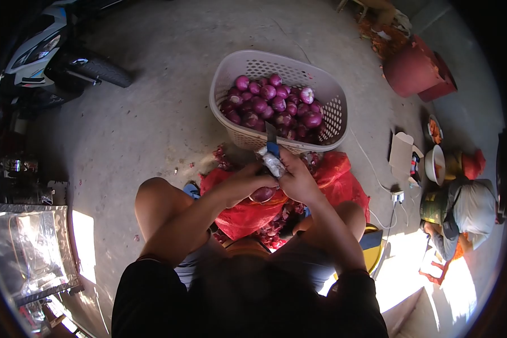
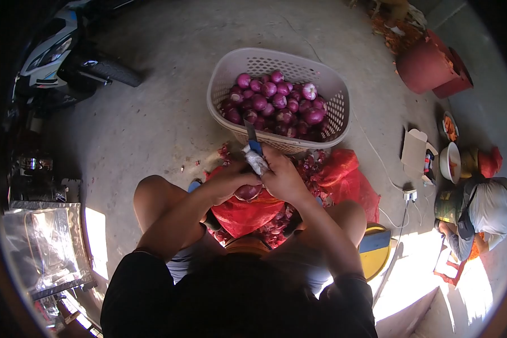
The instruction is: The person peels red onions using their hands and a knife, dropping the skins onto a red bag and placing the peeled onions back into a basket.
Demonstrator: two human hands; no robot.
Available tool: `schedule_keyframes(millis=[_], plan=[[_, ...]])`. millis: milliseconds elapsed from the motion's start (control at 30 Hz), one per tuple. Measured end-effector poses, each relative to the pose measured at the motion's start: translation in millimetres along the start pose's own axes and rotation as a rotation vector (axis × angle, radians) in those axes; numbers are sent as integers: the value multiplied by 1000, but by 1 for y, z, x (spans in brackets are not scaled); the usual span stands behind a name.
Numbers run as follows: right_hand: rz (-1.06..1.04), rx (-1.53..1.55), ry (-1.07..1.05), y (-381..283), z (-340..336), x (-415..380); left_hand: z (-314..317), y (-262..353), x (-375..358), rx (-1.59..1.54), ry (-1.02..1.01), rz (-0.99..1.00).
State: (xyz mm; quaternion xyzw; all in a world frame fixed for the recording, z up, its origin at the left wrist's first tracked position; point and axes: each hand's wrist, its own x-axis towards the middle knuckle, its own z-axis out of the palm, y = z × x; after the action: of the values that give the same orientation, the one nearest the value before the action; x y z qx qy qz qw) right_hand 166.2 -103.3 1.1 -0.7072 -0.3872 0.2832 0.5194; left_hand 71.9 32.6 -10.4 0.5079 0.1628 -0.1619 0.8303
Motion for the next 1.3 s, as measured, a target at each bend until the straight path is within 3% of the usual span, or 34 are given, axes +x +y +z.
schedule_keyframes(millis=[100, 133, 233, 333, 367, 400, 500, 633, 733, 767, 867, 1067, 1200, 1300], plan=[[-93, 416, 241, 16, 16, 3, -7, 5, -8, -257, -37, 2], [-144, 560, 286, 16, 13, 0, -19, 6, -10, -295, -155, 0], [-129, 582, 353, 20, 1, -4, -23, 9, -10, -700, -52, 150], [-112, 724, 153, 22, -5, -10, -27, 18, -9, -871, 0, 204], [25, 718, 183, 9, 0, -13, -26, 19, -7, -870, 61, 215], [96, 474, 172, -4, 1, -13, -22, 22, -5, -866, 119, 225], [-91, 77, 261, -9, 12, -6, -4, 36, -3, -818, 137, 317], [-38, 39, 339, -28, 3, 9, -5, 50, 2, -860, -36, 394], [17, -54, 265, -31, -7, 18, -8, 64, 9, -831, -164, 439], [40, -120, 233, -27, -10, 22, -2, 71, 7, -836, -68, 406], [-129, 107, 306, -33, -2, 33, -2, 68, 18, -743, -50, 451], [-53, -277, 299, -25, -1, 34, -1, 55, 19, -709, 133, 558], [-162, -491, 363, -29, 3, 37, -11, 51, 17, -608, 60, 692], [-214, -563, 429, -35, 3, 41, -4, 57, 10, -532, 156, 758]])
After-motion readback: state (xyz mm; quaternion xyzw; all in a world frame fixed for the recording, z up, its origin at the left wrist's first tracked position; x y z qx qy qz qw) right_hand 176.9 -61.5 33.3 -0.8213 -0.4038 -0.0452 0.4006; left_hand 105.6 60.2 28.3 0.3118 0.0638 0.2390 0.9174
